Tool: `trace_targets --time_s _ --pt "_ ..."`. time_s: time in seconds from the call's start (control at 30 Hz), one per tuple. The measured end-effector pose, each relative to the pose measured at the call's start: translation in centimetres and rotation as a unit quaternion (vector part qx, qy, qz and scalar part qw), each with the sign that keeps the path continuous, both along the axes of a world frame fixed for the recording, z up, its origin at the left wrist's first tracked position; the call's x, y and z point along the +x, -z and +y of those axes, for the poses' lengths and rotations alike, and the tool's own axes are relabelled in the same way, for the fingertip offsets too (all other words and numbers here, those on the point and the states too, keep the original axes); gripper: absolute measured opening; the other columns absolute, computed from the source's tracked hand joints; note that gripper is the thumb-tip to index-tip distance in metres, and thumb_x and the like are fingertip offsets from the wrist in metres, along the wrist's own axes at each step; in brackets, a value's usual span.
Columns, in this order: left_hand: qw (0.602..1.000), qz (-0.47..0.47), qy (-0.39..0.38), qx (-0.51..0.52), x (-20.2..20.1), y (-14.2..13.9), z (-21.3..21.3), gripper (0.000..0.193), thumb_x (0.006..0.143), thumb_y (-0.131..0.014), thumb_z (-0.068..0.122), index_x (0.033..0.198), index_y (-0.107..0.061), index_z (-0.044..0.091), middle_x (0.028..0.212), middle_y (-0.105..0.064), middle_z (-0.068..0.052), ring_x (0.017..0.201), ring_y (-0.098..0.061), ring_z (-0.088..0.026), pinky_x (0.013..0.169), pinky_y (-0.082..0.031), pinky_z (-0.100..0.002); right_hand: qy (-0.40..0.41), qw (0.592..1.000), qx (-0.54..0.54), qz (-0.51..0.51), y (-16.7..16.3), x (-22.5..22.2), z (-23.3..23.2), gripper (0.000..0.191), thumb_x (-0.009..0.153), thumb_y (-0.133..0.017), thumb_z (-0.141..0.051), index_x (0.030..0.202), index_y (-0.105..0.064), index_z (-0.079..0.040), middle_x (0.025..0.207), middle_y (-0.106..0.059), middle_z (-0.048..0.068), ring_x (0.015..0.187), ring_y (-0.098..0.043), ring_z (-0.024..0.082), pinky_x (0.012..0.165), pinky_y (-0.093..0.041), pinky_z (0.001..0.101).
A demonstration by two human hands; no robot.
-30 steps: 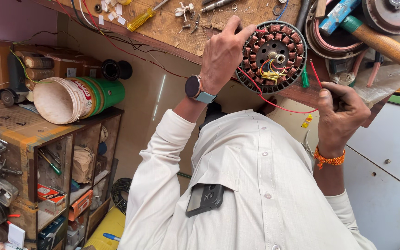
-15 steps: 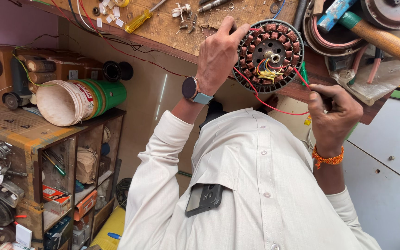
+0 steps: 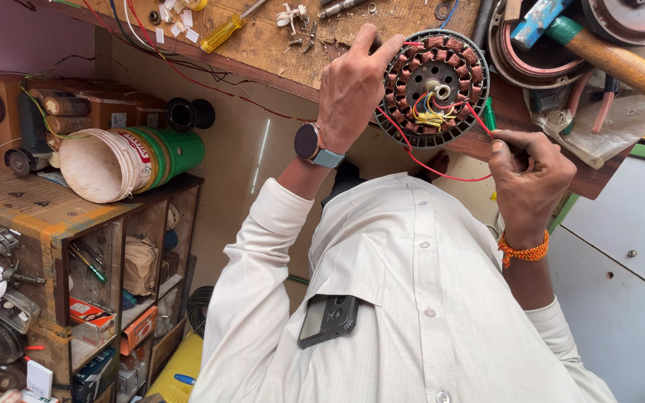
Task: The person strips the ends of red wires and connects them to terminals on a motor stator. They use a small metal tool to press the wires into place and repeatedly check the connections by hand.
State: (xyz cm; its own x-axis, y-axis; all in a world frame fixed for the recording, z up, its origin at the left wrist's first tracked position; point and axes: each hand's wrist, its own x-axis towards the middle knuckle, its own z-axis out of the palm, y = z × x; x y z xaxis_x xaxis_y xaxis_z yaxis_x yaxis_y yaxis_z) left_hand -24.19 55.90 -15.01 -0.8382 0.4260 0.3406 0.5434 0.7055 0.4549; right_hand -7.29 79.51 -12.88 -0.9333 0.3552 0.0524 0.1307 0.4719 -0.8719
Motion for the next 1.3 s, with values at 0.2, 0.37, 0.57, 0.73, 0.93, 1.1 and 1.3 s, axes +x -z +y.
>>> trace_targets --time_s 0.2,0.37,0.57,0.73,0.93,1.1,1.3 --pt "1.0 0.004 -0.008 -0.013 0.19 -0.06 0.13 0.039 0.089 -0.065 -0.005 0.123 -0.067 0.015 0.107 -0.059 -0.006 0.079 -0.073 -0.026 0.068 -0.06 -0.039 -0.008 1.0 0.008 0.007 0.3 0.09 0.12 0.006 0.101 -0.075 0.003 0.107 -0.077 0.002 0.087 -0.068 0.003 0.07 -0.05 0.003 0.067 -0.041 0.0225" --pt "1.0 0.004 -0.012 -0.02 0.04 0.27 0.09 0.039 0.089 -0.065 -0.005 0.123 -0.067 0.014 0.108 -0.059 -0.007 0.079 -0.073 -0.027 0.068 -0.06 -0.039 -0.016 1.0 0.021 0.012 0.29 -0.04 0.03 0.006 0.101 -0.075 0.003 0.107 -0.078 0.001 0.089 -0.07 0.004 0.072 -0.051 0.005 0.067 -0.041 0.0231" --pt "1.0 0.008 -0.013 -0.02 -0.09 0.7 0.08 0.038 0.089 -0.065 -0.006 0.122 -0.067 0.014 0.107 -0.059 -0.005 0.079 -0.073 -0.025 0.068 -0.061 -0.037 -0.015 1.0 0.018 0.002 0.2 -0.29 0.03 0.007 0.1 -0.075 0.002 0.106 -0.078 0.0 0.09 -0.07 0.004 0.071 -0.051 0.005 0.065 -0.04 0.0245" --pt "1.0 0.007 -0.016 -0.025 -0.19 0.8 0.04 0.037 0.091 -0.065 -0.005 0.122 -0.068 0.014 0.107 -0.059 -0.005 0.079 -0.073 -0.025 0.068 -0.061 -0.037 -0.019 0.999 0.034 0.011 0.28 -0.33 0.03 0.005 0.1 -0.076 0.002 0.105 -0.078 0.001 0.09 -0.071 0.005 0.071 -0.051 0.005 0.068 -0.041 0.0248" --pt "0.999 0.011 -0.026 -0.022 -0.19 0.72 0.09 0.036 0.089 -0.066 -0.004 0.121 -0.068 0.014 0.107 -0.06 -0.005 0.08 -0.073 -0.026 0.067 -0.06 -0.038 -0.018 0.999 0.034 0.004 0.38 -0.36 0.04 0.005 0.1 -0.077 0.002 0.104 -0.078 0.001 0.089 -0.07 0.005 0.071 -0.051 0.006 0.067 -0.04 0.0249" --pt "0.999 0.006 -0.032 -0.025 0.3 0.5 0.18 0.037 0.088 -0.067 -0.003 0.12 -0.07 0.014 0.106 -0.061 -0.005 0.079 -0.073 -0.027 0.067 -0.06 -0.04 -0.018 1.0 0.018 -0.001 0.22 -0.06 0.23 0.011 0.099 -0.076 0.002 0.109 -0.078 0.0 0.093 -0.069 0.004 0.072 -0.051 0.006 0.065 -0.04 0.0241" --pt "1.0 0.004 -0.025 -0.011 0.4 0.53 0.3 0.037 0.09 -0.068 -0.002 0.123 -0.07 0.016 0.105 -0.06 -0.004 0.078 -0.073 -0.027 0.068 -0.06 -0.04 -0.012 1.0 0.022 0.003 0.28 -0.02 0.29 0.005 0.1 -0.077 0.003 0.104 -0.078 0.001 0.094 -0.07 0.005 0.075 -0.052 0.006 0.066 -0.04 0.0241"
